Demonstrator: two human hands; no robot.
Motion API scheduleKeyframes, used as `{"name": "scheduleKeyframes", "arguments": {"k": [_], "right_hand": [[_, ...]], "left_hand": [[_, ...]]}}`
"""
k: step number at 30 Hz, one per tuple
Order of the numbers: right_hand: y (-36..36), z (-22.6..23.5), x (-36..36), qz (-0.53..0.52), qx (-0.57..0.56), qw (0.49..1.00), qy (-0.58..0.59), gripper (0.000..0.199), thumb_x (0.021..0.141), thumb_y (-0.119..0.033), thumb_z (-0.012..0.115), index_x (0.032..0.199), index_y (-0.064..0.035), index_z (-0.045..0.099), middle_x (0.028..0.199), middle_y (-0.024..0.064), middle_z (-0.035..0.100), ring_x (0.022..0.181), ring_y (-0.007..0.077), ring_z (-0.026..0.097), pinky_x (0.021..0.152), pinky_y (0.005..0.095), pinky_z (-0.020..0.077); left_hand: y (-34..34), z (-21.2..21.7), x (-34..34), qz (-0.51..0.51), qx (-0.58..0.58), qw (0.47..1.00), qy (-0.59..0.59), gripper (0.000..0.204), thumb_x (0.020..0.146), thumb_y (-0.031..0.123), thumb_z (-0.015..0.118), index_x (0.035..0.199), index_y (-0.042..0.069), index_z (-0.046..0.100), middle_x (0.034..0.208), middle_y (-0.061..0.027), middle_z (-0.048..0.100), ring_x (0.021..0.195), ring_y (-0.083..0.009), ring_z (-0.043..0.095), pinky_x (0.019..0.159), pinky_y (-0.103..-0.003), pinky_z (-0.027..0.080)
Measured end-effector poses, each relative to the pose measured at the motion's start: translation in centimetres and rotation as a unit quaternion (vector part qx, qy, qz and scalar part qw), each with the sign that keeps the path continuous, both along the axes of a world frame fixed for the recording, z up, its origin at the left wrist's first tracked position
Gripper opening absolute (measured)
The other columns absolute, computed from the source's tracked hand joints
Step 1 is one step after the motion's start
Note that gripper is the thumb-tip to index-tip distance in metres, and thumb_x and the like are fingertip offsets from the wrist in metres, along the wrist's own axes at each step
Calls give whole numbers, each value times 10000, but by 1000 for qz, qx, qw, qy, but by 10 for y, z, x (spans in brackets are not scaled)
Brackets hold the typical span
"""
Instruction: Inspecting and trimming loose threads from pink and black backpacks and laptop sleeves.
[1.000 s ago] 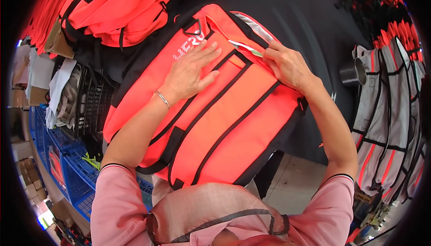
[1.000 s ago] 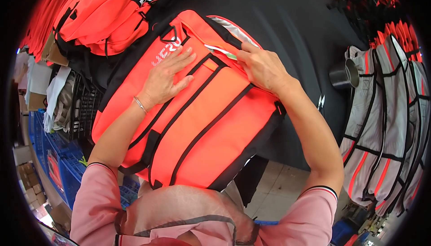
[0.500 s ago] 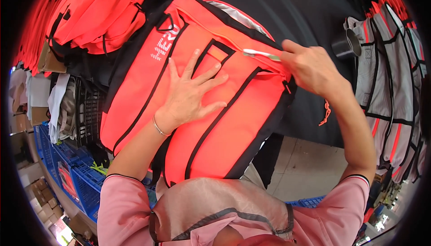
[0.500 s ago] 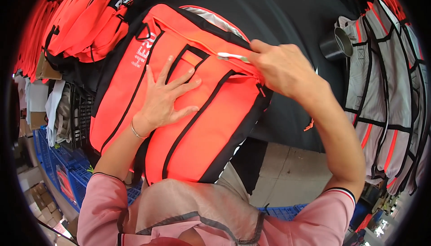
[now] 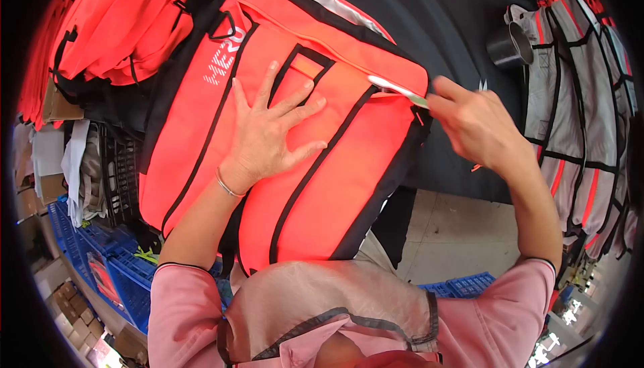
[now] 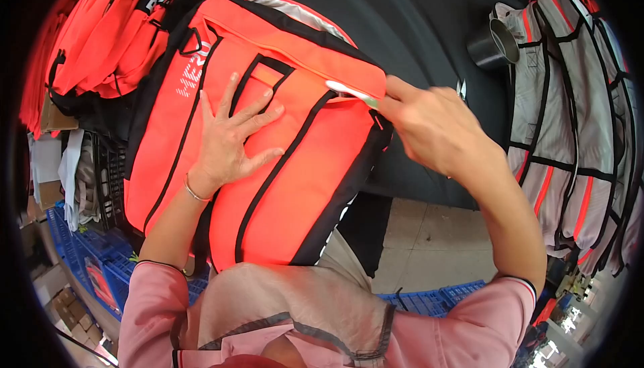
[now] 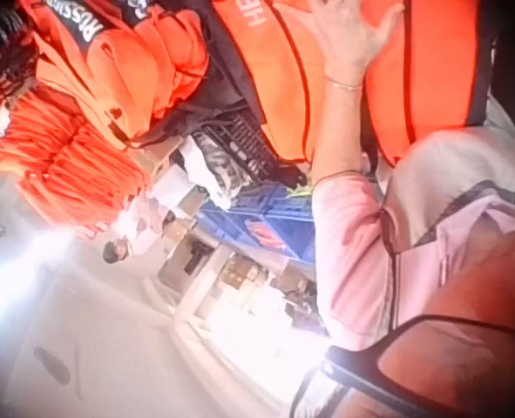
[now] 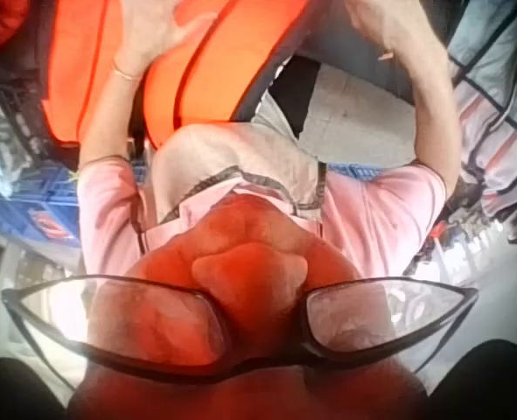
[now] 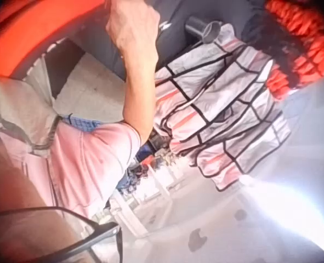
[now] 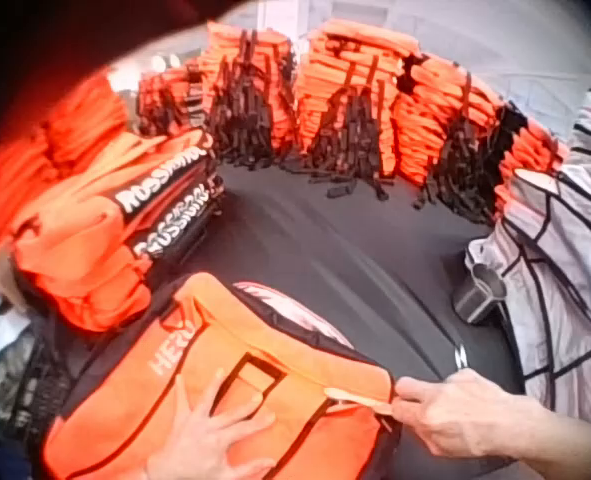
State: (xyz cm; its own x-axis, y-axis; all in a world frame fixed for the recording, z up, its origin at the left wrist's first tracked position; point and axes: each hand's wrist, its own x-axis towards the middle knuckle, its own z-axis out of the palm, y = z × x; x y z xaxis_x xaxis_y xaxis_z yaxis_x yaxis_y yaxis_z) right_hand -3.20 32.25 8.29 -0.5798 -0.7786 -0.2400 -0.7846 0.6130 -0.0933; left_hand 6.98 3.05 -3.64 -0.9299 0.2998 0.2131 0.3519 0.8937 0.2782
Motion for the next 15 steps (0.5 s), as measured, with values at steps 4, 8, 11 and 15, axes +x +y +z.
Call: {"name": "scheduleKeyframes", "arguments": {"k": [4, 8, 11, 15], "right_hand": [[8, -13, 4, -8, -26, 999, 35, 62, 800, -41, 597, 861, -29, 590, 884, 123, 527, 684, 344, 597, 540, 443, 464], [-4, -51, 2, -3, -141, 987, 78, 132, 787, -24, 595, 919, -39, 591, 872, 124, 520, 638, 330, 603, 549, 445, 493], [28, -37, 33, -75, -108, 989, 66, 128, 849, -58, 618, 976, -37, 619, 847, 112, 514, 648, 301, 597, 542, 417, 473], [87, -42, 53, -267, -317, 894, 169, 105, 836, -2, 687, 940, 10, 671, 830, 116, 596, 707, 248, 603, 621, 322, 472]], "left_hand": [[7, 3, -5, -6, 1, 1000, 13, 577, 776, 534, 717, 1281, 266, 638, 1448, 30, 503, 1486, -359, 144, 1044, -794, 31], [4, -1, -8, -20, 13, 1000, -3, 555, 776, 491, 729, 1271, 256, 648, 1451, 28, 502, 1489, -352, 138, 1060, -777, 10], [0, -1, -4, -7, 14, 1000, -7, 555, 763, 455, 752, 1269, 251, 650, 1437, 20, 518, 1490, -342, 147, 1072, -763, 2], [3, 1, -5, 8, 18, 1000, -4, 569, 747, 422, 777, 1273, 246, 649, 1413, 6, 545, 1490, -334, 156, 1077, -757, 0]]}}
